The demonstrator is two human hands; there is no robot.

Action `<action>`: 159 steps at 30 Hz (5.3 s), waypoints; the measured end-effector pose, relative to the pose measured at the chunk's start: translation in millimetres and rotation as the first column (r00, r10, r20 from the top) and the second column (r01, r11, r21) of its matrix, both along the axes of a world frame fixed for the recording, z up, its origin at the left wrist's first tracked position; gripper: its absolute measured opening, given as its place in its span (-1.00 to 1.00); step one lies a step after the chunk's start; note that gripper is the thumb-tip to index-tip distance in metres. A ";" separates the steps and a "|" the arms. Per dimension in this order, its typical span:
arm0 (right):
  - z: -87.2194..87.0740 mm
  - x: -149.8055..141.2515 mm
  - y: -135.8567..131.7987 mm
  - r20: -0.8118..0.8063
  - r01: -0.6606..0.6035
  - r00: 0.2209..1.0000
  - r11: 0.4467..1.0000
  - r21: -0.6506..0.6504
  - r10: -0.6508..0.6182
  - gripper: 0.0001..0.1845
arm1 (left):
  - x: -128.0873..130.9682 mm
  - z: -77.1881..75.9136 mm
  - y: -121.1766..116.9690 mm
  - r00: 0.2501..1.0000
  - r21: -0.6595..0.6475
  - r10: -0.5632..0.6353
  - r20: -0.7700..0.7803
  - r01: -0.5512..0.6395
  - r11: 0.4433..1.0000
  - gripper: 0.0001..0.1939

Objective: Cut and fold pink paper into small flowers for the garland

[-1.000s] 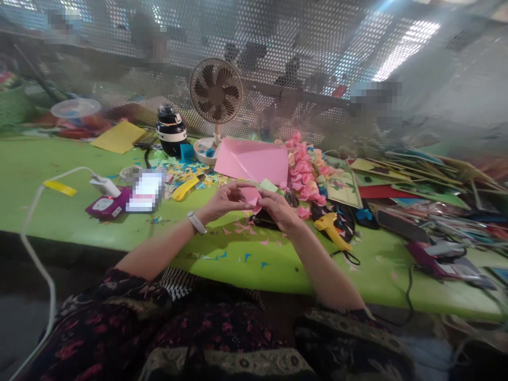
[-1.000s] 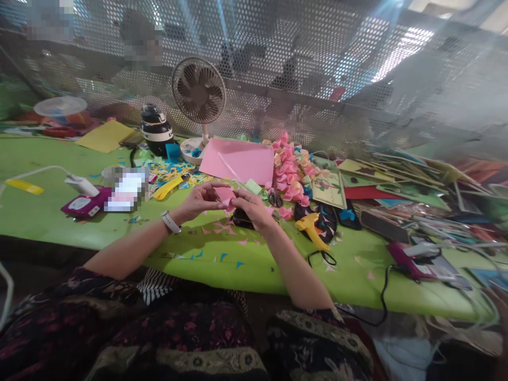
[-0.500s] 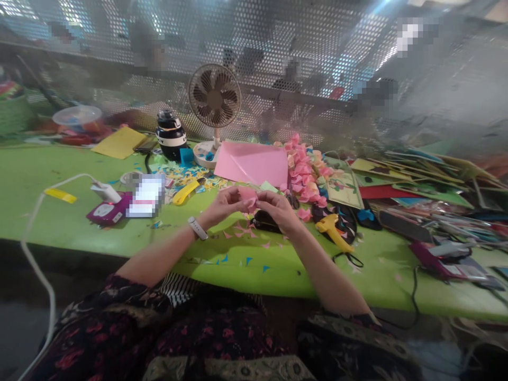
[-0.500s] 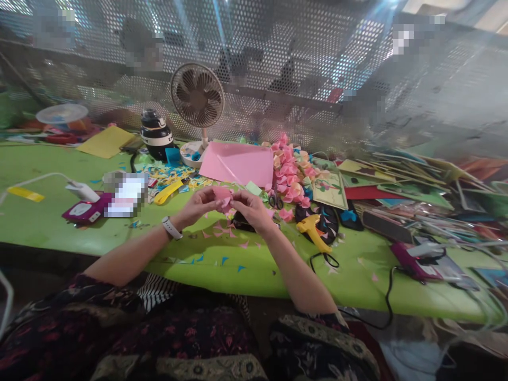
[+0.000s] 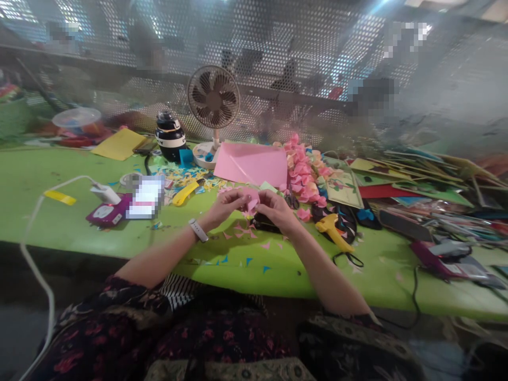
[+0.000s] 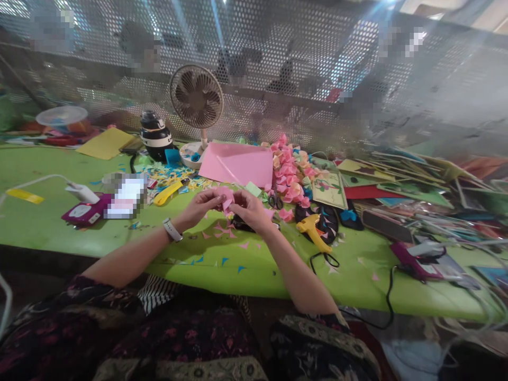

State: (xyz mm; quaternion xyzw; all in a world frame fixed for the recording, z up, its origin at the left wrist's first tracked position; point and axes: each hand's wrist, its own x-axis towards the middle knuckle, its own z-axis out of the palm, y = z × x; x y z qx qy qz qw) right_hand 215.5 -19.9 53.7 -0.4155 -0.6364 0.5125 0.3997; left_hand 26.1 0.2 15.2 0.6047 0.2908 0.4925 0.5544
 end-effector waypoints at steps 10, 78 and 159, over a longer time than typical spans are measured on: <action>-7.1 -2.2 4.7 -0.204 -0.070 0.978 0.991 -0.110 0.047 -0.57 | -1.9 -2.7 3.5 0.997 0.003 -0.069 -0.021 0.069 0.998 -0.55; -11.8 -4.4 5.4 0.036 0.174 0.984 0.983 0.056 -0.176 -0.77 | -5.3 -17.4 13.8 0.995 0.016 0.013 0.095 -0.014 1.000 -0.70; -34.1 -2.5 11.7 0.294 0.047 0.823 0.574 0.817 -0.486 -0.75 | -2.5 -19.1 14.4 0.990 0.035 -0.022 0.142 0.017 0.999 -0.59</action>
